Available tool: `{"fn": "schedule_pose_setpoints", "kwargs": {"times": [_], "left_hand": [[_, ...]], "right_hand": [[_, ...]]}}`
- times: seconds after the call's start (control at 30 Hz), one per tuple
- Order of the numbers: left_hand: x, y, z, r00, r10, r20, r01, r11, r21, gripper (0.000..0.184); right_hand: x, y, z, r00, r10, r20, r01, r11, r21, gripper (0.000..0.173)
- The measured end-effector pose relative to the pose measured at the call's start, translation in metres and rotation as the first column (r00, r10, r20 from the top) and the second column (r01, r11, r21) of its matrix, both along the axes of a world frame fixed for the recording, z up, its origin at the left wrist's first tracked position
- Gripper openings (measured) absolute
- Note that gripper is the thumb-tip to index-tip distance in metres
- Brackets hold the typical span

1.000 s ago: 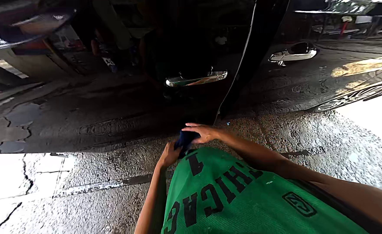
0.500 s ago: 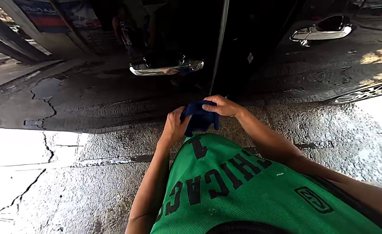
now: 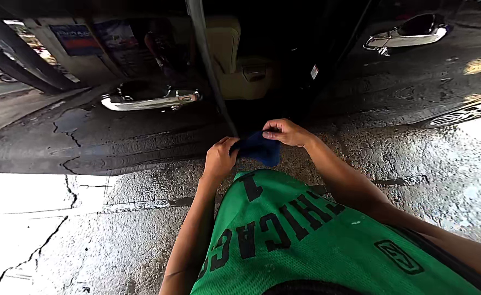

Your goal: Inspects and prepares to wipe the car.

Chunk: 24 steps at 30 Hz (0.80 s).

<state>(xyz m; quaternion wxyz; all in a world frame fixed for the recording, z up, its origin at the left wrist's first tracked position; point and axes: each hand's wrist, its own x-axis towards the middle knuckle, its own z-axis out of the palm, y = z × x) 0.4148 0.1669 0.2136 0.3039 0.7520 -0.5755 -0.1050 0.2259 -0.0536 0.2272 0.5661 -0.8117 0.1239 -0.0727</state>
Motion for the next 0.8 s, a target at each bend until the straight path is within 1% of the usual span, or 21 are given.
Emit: {"fn": "schedule_pose_setpoints", "kwargs": {"times": [0.1, 0.17, 0.23, 0.33, 0.4, 0.43, 0.47, 0.5, 0.57, 0.6, 0.63, 0.67, 0.7, 0.8], "left_hand": [[0.006, 0.006, -0.026, 0.997, 0.073, 0.037, -0.078, 0.978, 0.193, 0.021], [0.007, 0.008, -0.032, 0.995, 0.093, 0.035, -0.099, 0.958, 0.271, 0.021], [0.006, 0.008, -0.031, 0.993, 0.114, 0.028, -0.117, 0.963, 0.243, 0.021], [0.008, 0.005, -0.028, 0.989, 0.141, 0.039, -0.144, 0.982, 0.123, 0.019], [0.011, 0.005, -0.027, 0.99, 0.13, 0.054, -0.133, 0.989, 0.066, 0.018], [0.012, 0.006, -0.027, 0.992, 0.118, 0.041, -0.121, 0.99, 0.078, 0.019], [0.011, 0.008, -0.029, 0.995, 0.103, 0.013, -0.104, 0.986, 0.128, 0.02], [0.008, 0.011, -0.032, 0.996, 0.088, -0.023, -0.081, 0.973, 0.218, 0.022], [-0.001, 0.019, -0.045, 0.994, 0.051, -0.1, -0.004, 0.905, 0.426, 0.025], [-0.007, 0.024, -0.055, 0.987, 0.03, -0.157, 0.052, 0.868, 0.494, 0.027], [-0.012, 0.031, -0.065, 0.973, 0.012, -0.229, 0.113, 0.844, 0.524, 0.028], [-0.018, 0.04, -0.076, 0.955, 0.001, -0.295, 0.161, 0.837, 0.523, 0.027], [-0.022, 0.049, -0.087, 0.937, -0.003, -0.35, 0.189, 0.847, 0.497, 0.025], [-0.031, 0.067, -0.103, 0.892, 0.018, -0.452, 0.213, 0.865, 0.454, 0.021]], "right_hand": [[-0.01, -0.012, -0.007, 0.994, -0.108, -0.027, 0.1, 0.973, -0.206, 0.017], [-0.015, -0.016, -0.012, 0.992, -0.125, -0.032, 0.11, 0.951, -0.289, 0.019], [-0.02, -0.022, -0.015, 0.993, -0.112, -0.043, 0.094, 0.949, -0.302, 0.021], [-0.028, -0.026, -0.012, 0.99, -0.093, -0.101, 0.059, 0.954, -0.295, 0.018], [-0.034, -0.027, -0.009, 0.988, -0.054, -0.143, 0.01, 0.957, -0.289, 0.023], [-0.039, -0.025, -0.01, 0.984, -0.032, -0.175, -0.019, 0.958, -0.285, 0.029], [-0.044, -0.022, -0.015, 0.974, -0.008, -0.227, -0.057, 0.959, -0.279, 0.032], [-0.051, -0.017, -0.026, 0.957, 0.026, -0.29, -0.109, 0.956, -0.273, 0.03], [-0.068, -0.004, -0.06, 0.903, 0.169, -0.395, -0.265, 0.943, -0.201, 0.026], [-0.077, 0.004, -0.076, 0.877, 0.256, -0.407, -0.331, 0.935, -0.126, 0.025], [-0.087, 0.013, -0.086, 0.86, 0.327, -0.392, -0.37, 0.928, -0.039, 0.023], [-0.097, 0.022, -0.09, 0.856, 0.357, -0.375, -0.371, 0.928, 0.036, 0.022], [-0.105, 0.028, -0.094, 0.862, 0.352, -0.364, -0.343, 0.935, 0.091, 0.021], [-0.119, 0.032, -0.102, 0.833, 0.329, -0.445, -0.232, 0.938, 0.259, 0.018]]}}
